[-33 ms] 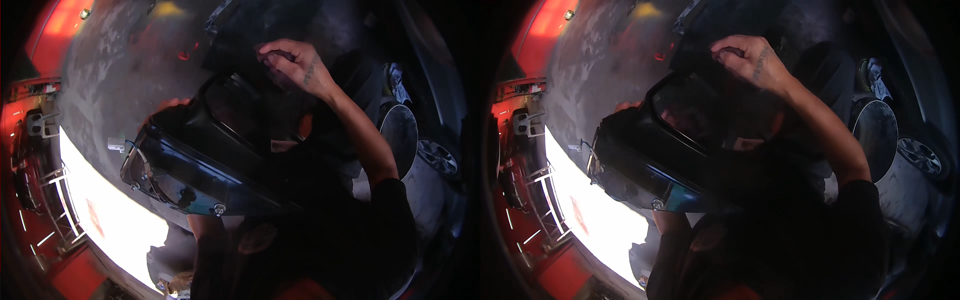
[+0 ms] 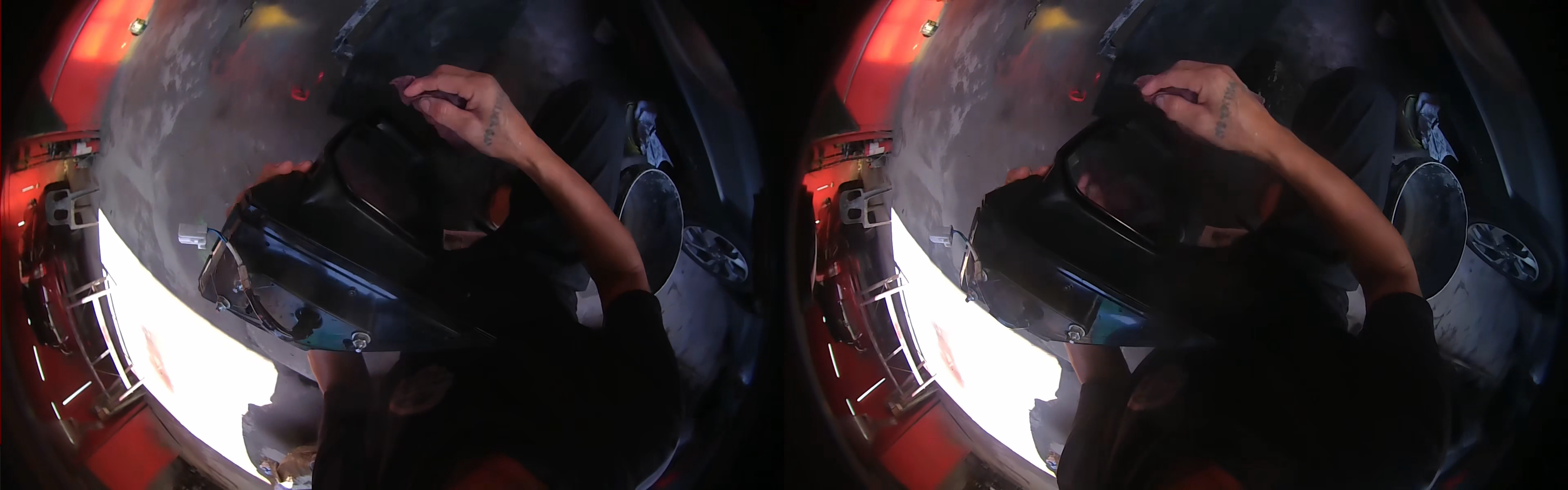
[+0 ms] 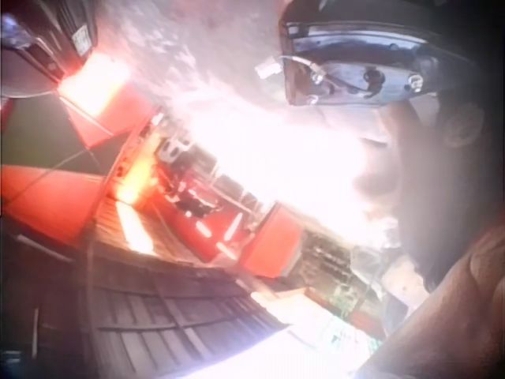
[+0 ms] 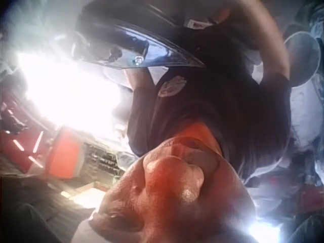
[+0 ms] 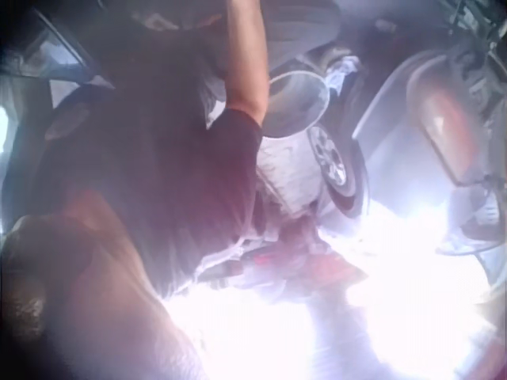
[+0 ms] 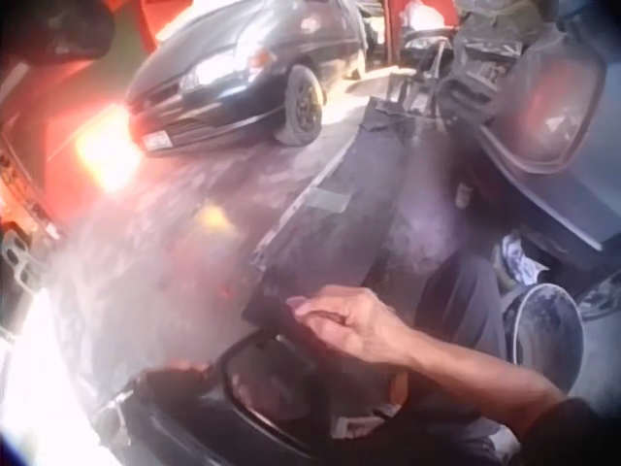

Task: The person cleans a detached car side mirror using a purple cloth and a spray bottle. They wipe the mirror housing and glass, then spray cleaner and continue wiping. The person also wipes the floor mat with a white cloth.

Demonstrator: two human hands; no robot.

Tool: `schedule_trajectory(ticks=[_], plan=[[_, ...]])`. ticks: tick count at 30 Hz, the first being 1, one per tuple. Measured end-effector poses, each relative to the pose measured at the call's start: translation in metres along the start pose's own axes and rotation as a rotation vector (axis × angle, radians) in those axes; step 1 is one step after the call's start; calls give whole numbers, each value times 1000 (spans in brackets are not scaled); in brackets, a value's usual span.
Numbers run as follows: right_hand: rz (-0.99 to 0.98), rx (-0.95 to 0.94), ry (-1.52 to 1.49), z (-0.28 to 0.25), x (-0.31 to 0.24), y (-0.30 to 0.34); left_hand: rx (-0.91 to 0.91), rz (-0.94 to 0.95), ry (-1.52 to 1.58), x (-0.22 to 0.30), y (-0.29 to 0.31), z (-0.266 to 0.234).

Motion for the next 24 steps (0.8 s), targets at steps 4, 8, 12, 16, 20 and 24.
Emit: schedule_trajectory(ticks=[4,8,12,16,20,24], plan=[[-243,-263,479,52,-5,11,-28,55,-4,0,5,-1],[-156,-449,485,56,-8,34,-51,109,12,3,9,-1],[-4,-719,293,36,-31,42,-77,144,16,7,8,-3],[341,-570,-209,16,-43,40,-98,195,19,13,14,-4],[55,-309,74,35,-23,29,-118,220,-1,15,17,0],[-125,-82,254,60,13,14,-118,230,-22,12,19,3]])
Point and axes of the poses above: each hand's wrist, its own y-axis away from the middle knuckle, its own z-axis out of the palm, x = y × z, the point moved 5 cm from there along -y, towards the middle knuckle, and after that the axes turned 3 degrees about -z, right-handed, at the moved point
